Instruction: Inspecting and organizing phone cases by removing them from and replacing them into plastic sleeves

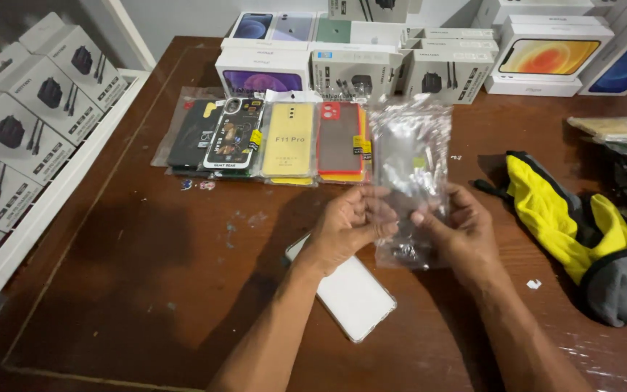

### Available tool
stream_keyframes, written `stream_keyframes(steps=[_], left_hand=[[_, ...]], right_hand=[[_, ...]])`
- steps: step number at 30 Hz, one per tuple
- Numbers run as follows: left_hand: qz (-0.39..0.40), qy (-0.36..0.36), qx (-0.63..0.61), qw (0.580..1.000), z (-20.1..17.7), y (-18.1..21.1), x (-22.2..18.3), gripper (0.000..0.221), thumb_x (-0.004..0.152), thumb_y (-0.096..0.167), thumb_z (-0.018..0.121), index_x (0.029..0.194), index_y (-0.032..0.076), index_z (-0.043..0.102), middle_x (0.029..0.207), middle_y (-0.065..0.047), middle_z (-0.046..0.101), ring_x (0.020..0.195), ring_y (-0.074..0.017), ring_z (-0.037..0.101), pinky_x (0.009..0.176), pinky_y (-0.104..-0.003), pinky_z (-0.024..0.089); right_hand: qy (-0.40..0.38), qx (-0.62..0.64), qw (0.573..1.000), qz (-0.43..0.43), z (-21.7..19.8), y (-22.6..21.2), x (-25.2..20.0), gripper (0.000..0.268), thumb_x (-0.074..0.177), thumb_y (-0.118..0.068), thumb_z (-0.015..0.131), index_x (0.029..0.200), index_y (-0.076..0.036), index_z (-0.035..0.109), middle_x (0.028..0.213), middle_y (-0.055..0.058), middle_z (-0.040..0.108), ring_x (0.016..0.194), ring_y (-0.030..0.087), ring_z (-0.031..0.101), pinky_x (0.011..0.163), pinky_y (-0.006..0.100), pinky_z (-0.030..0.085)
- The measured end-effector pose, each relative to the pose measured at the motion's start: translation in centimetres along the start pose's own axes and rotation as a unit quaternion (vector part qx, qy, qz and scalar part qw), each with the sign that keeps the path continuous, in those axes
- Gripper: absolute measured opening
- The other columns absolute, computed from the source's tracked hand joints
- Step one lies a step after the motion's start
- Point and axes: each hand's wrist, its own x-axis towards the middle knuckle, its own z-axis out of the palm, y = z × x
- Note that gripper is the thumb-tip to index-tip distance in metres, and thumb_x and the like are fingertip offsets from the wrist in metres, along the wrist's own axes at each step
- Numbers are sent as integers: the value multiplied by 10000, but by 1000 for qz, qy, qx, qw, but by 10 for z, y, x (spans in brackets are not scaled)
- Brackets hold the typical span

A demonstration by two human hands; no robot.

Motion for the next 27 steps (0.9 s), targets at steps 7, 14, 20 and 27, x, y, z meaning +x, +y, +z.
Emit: stream_keyframes(steps=[7, 14, 20, 27], left_hand=[[-37, -29, 29, 998, -3, -12, 0, 631, 762, -57, 836, 1345, 0, 599, 989, -116, 734, 841, -157, 727, 750, -300, 649], [-21, 5, 1, 1000, 0, -13, 1, 469, 849, 63, 823, 1266, -33, 631, 996, -150, 735, 853, -169, 741, 724, -296, 645], [24, 87, 31, 995, 13, 7, 0, 167, 915, 103, 774, 1039, 5, 719, 874, -114, 764, 767, -125, 734, 632, -239, 631], [44, 148, -82, 985, 9, -4, 6, 198, 919, 36, 765, 1057, -56, 657, 976, -216, 752, 892, -292, 764, 774, -437, 665]], right_hand=[[47, 30, 996, -70, -4, 8, 9, 564, 771, 16, 860, 1289, -1, 636, 900, 65, 686, 781, 101, 677, 741, 269, 609], [40, 34, 995, -79, -3, 8, 7, 596, 773, 5, 864, 1319, -3, 625, 849, 98, 685, 759, 114, 674, 724, 263, 605], [-40, 19, 998, -49, 1, -12, -5, 810, 749, -53, 835, 1464, 38, 466, 989, 191, 667, 840, 220, 693, 720, 365, 639], [-47, 30, 998, 8, 11, 19, -8, 666, 728, 92, 825, 1327, 5, 548, 964, 205, 688, 782, 250, 720, 713, 390, 649]])
